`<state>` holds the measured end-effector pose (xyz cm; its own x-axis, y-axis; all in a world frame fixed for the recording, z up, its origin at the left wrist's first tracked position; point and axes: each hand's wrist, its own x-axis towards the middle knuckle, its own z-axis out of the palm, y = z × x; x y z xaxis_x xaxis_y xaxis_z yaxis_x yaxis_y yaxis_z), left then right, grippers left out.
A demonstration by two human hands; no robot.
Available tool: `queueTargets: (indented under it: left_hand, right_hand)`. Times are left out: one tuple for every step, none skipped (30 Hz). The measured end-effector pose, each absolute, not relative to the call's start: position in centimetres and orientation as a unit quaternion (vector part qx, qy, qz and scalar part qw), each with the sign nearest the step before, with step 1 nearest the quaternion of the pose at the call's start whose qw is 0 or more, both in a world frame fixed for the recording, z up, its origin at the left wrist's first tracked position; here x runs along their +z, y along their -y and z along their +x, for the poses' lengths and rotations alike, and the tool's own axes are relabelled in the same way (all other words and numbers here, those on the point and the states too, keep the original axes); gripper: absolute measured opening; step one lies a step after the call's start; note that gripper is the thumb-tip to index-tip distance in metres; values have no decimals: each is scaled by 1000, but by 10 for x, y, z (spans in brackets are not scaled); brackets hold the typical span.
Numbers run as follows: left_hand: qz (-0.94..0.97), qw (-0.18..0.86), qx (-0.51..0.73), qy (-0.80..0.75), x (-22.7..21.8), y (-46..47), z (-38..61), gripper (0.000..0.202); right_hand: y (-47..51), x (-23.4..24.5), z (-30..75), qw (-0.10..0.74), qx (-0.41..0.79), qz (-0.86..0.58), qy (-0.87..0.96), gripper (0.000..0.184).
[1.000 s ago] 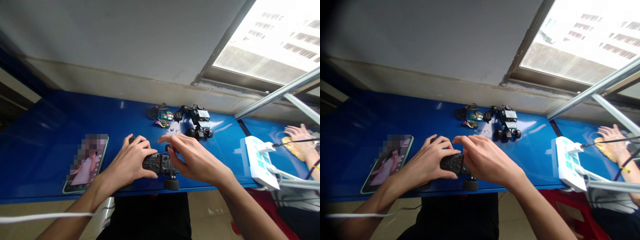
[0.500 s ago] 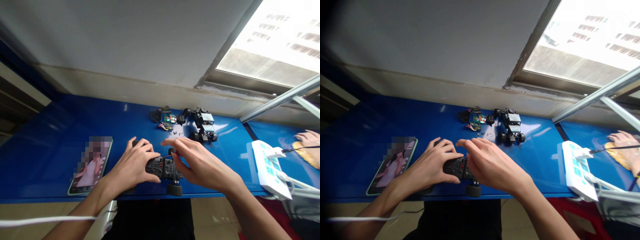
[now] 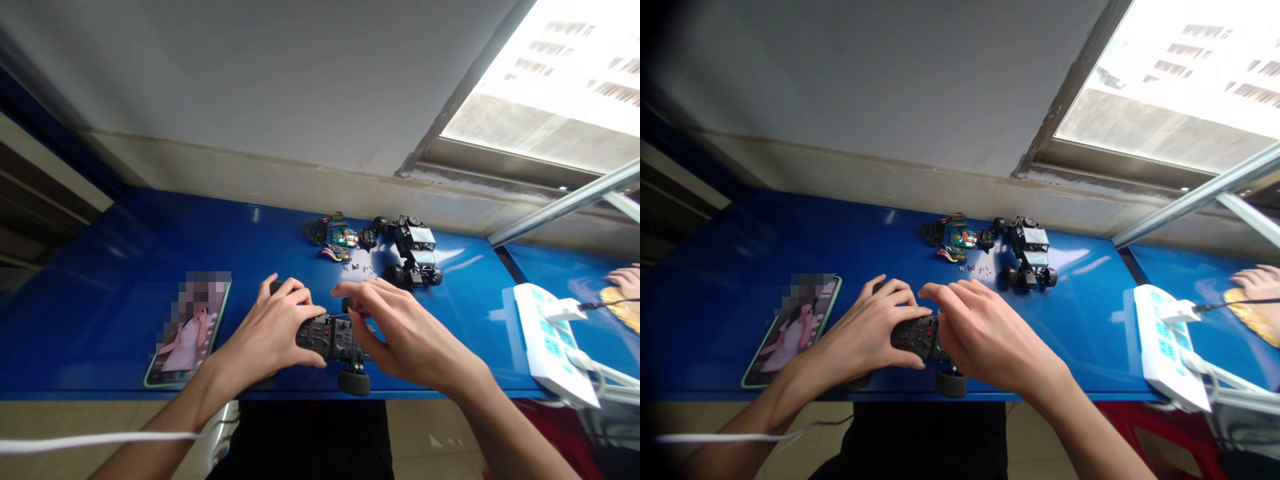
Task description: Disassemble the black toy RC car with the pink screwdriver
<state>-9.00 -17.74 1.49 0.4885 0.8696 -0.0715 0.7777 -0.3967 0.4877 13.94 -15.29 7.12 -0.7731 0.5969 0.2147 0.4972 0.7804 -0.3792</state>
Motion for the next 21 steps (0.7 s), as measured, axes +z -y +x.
queueTargets:
  left_hand:
    - [830, 236, 97, -496, 15, 178, -90, 57]
    - [830, 237, 96, -496, 15, 178, -90, 58]
    - [830, 237, 95, -496, 15, 178, -90, 58]
    - [831, 236, 95, -495, 15, 178, -91, 58]
    - [831, 235, 95, -494, 14, 178, -91, 59]
    - [832, 233, 95, -494, 14, 179, -91, 60]
    - [833, 231, 96, -493, 14, 179, -91, 60]
    - [834, 228, 97, -493, 14, 179, -91, 61]
    - [834, 227, 97, -494, 13, 179, -91, 61]
    - [834, 225, 98, -494, 13, 179, -91, 61]
    - [833, 225, 99, -495, 14, 180, -91, 60]
    - [833, 224, 100, -496, 14, 180, -90, 60]
    - [833, 224, 100, -496, 14, 180, -90, 59]
    - [834, 224, 100, -495, 14, 180, -90, 59]
    - [834, 223, 101, -494, 15, 180, -90, 58]
    - [835, 223, 100, -494, 15, 180, -90, 57]
    - [835, 222, 98, -494, 15, 180, -91, 57]
    - [835, 222, 97, -494, 15, 180, -91, 57]
    - [835, 222, 96, -494, 14, 180, -92, 59]
    - [835, 224, 96, -493, 14, 180, -92, 61]
    - [835, 226, 96, -492, 13, 181, -93, 65]
  right_hand:
    - [153, 70, 140, 165, 140, -293, 931, 23]
    - [153, 69, 141, 165, 124, -294, 933, 18]
    - [153, 68, 142, 161, 107, -296, 935, 16]
    - [153, 67, 143, 157, 94, -300, 936, 18]
    - [153, 67, 143, 155, 87, -303, 936, 19]
    - [153, 66, 144, 155, 86, -305, 936, 19]
    - [153, 66, 143, 156, 91, -305, 935, 20]
    - [153, 67, 142, 157, 101, -305, 934, 23]
    - [153, 67, 141, 159, 115, -304, 932, 30]
    - [153, 68, 140, 162, 129, -304, 930, 37]
    - [153, 70, 139, 165, 142, -304, 928, 43]
    - [153, 71, 138, 166, 149, -305, 926, 46]
    - [153, 71, 138, 167, 147, -308, 925, 45]
    - [152, 72, 137, 164, 136, -312, 926, 41]
    - [152, 72, 137, 160, 117, -318, 927, 33]
    - [152, 72, 137, 154, 96, -322, 929, 26]
    - [152, 71, 137, 150, 79, -324, 931, 22]
    - [152, 70, 138, 148, 69, -323, 932, 21]
    - [152, 69, 138, 151, 69, -320, 933, 21]
    - [152, 68, 139, 158, 75, -317, 932, 19]
    - [153, 67, 139, 169, 87, -314, 930, 20]
